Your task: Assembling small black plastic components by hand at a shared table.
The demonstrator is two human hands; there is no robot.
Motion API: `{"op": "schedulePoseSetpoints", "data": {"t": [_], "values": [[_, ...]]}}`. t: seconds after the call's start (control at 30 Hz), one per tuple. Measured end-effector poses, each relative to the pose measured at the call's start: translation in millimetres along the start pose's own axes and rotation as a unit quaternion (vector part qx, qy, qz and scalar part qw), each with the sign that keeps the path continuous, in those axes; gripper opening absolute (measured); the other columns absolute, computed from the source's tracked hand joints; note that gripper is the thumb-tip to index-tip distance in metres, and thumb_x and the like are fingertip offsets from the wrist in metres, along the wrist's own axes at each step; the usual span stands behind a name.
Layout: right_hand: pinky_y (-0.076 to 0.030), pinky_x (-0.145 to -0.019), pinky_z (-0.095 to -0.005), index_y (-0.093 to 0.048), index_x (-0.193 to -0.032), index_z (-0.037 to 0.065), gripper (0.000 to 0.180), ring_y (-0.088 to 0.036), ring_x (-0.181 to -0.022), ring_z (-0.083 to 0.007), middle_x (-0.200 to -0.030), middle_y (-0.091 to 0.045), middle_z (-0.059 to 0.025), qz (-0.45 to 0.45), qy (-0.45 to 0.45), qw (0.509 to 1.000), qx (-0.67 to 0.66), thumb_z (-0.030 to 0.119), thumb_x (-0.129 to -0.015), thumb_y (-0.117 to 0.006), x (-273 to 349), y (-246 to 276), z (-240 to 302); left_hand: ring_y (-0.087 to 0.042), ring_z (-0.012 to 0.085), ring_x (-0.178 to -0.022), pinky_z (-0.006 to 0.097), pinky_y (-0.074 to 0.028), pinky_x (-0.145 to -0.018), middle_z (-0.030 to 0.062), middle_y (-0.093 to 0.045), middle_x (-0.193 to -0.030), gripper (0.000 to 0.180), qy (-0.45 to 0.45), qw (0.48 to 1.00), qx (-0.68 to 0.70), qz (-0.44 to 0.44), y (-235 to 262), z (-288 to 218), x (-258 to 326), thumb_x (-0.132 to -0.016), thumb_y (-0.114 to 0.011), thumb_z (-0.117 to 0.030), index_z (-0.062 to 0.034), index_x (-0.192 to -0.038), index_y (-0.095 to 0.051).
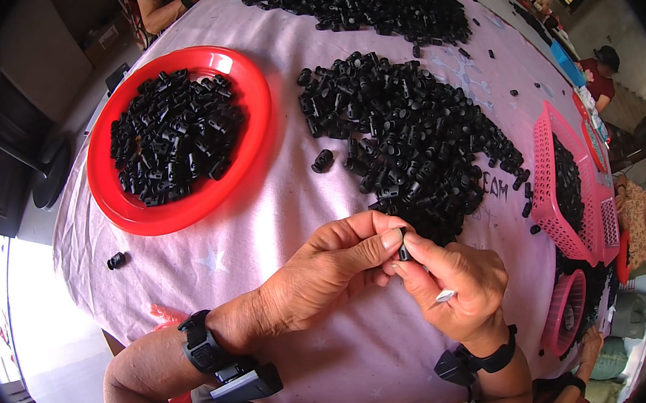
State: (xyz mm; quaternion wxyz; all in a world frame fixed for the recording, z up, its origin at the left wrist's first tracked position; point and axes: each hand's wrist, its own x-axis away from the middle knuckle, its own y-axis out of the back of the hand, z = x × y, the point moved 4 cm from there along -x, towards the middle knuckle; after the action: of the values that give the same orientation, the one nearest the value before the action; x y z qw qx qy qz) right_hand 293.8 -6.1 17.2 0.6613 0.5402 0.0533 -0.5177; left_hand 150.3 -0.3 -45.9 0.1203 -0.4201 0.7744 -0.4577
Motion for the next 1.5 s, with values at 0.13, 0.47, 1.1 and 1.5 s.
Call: {"op": "schedulePoseSetpoints", "data": {"t": [0.13,0.47,1.1,1.5], "values": [[-0.038,-0.038,-0.0277,-0.067,-0.105,0.005,0.034,-0.046,-0.041,-0.0126,-0.054,-0.05,0.0013,0.003,0.048,0.996,0.074,0.006,-0.073,-0.079,3.5,2.0,4.5,-0.055,0.0093,-0.09,0.026,-0.046,-0.085,0.0005,-0.06,-0.099,0.023,0.002,1.0,-0.009,0.0,1.9,2.3,-1.7,-0.096,-0.057,-0.022,-0.0062,-0.112,-0.059],[-0.039,-0.038,-0.0266,-0.067,-0.099,0.007,0.031,-0.048,-0.042,-0.0121,-0.054,-0.05,0.0022,-0.035,0.025,0.998,0.045,0.005,-0.07,-0.08,2.9,1.1,2.7,-0.054,0.008,-0.086,0.026,-0.046,-0.083,-0.0009,-0.059,-0.097,0.022,-0.015,0.999,-0.029,-0.005,-1.6,0.2,-0.9,-0.095,-0.058,-0.024,-0.0062,-0.109,-0.059],[-0.038,-0.038,-0.0251,-0.068,-0.104,0.007,0.036,-0.047,-0.042,-0.0109,-0.056,-0.049,0.003,0.022,0.082,0.988,0.126,0.009,-0.071,-0.081,4.3,4.5,10.3,-0.058,0.0098,-0.089,0.028,-0.047,-0.087,0.0004,-0.062,-0.097,0.028,0.011,0.999,-0.033,-0.008,0.4,2.3,-0.2,-0.095,-0.057,-0.027,-0.0061,-0.114,-0.059],[-0.038,-0.039,-0.025,-0.068,-0.101,0.007,0.032,-0.047,-0.043,-0.0107,-0.056,-0.051,0.0026,-0.004,0.068,0.991,0.116,0.008,-0.072,-0.08,4.6,3.3,8.5,-0.058,0.0099,-0.093,0.029,-0.047,-0.088,0.0008,-0.062,-0.105,0.027,0.018,1.0,-0.016,-0.012,0.2,2.8,-0.3,-0.095,-0.057,-0.025,-0.0068,-0.115,-0.059]]}}
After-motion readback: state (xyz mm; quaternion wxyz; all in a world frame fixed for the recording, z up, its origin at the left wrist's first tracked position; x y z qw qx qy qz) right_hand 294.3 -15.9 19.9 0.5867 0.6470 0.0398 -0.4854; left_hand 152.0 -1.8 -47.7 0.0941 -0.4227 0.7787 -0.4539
